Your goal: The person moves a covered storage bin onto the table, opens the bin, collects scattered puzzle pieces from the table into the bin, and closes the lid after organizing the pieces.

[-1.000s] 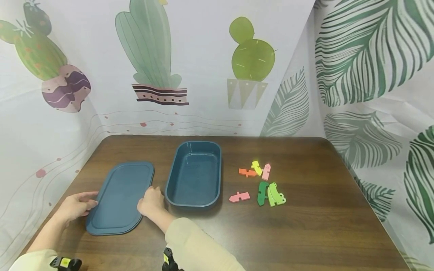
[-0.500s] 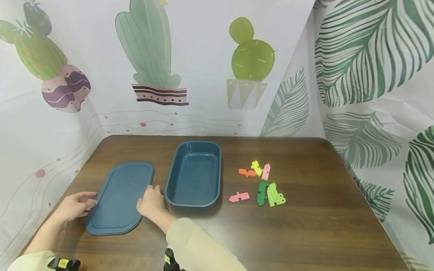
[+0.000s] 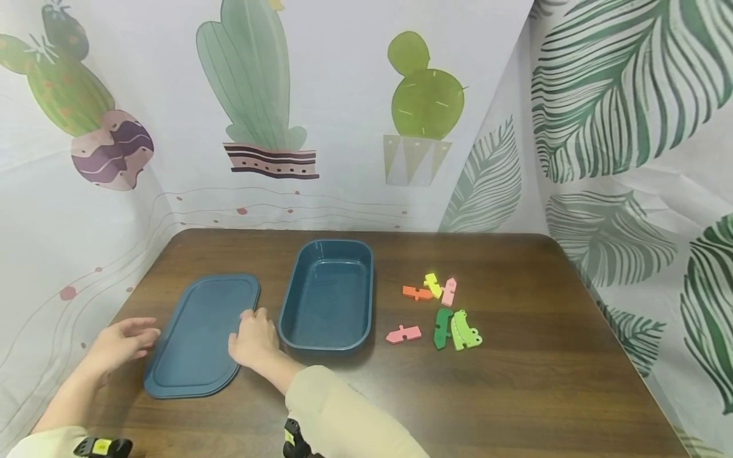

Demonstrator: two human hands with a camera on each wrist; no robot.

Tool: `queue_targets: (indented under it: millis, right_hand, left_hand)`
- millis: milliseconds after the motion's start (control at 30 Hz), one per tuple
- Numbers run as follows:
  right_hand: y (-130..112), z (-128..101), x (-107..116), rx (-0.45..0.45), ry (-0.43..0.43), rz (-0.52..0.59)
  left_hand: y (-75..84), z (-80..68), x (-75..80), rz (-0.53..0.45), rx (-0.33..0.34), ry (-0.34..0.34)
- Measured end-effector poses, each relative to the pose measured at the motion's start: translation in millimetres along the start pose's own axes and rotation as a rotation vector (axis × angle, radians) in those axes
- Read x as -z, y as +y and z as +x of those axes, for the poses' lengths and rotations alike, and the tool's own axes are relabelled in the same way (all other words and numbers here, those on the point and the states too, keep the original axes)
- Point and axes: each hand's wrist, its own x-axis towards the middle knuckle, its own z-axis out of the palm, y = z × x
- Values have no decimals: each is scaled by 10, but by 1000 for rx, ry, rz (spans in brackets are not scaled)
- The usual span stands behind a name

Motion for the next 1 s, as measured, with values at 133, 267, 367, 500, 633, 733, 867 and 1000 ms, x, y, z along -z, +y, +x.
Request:
queue_targets:
  millis: [133,267,367,500,633,733,867,1000]
  right_hand:
    - [-6,-4,20,46,-21,-11]
    - [-11,-10,48,108,-40,-21]
    - [-15,-19,83,169,-42,-44]
    - [-14,-32,145,235,-55,-70]
    - [-1,-46,217,286,-88,-74]
    - [23,-44,262,319,-98,-80]
    - [52,-36,308,358,-98,-83]
    - [71,-32,357,406,-97,-78]
  left_hand:
    - [24,-7,13,14,-19,36]
    - [11,22,19,-3,-44,90]
    - [-2,49,16,-39,-52,133]
    - [81,25,18,-24,-88,156]
    - [201,-25,13,5,-130,179]
    - [270,-42,2,11,-150,210]
    - [344,-60,-3,3,-179,232]
    - [398,-68,-18,-12,-202,228]
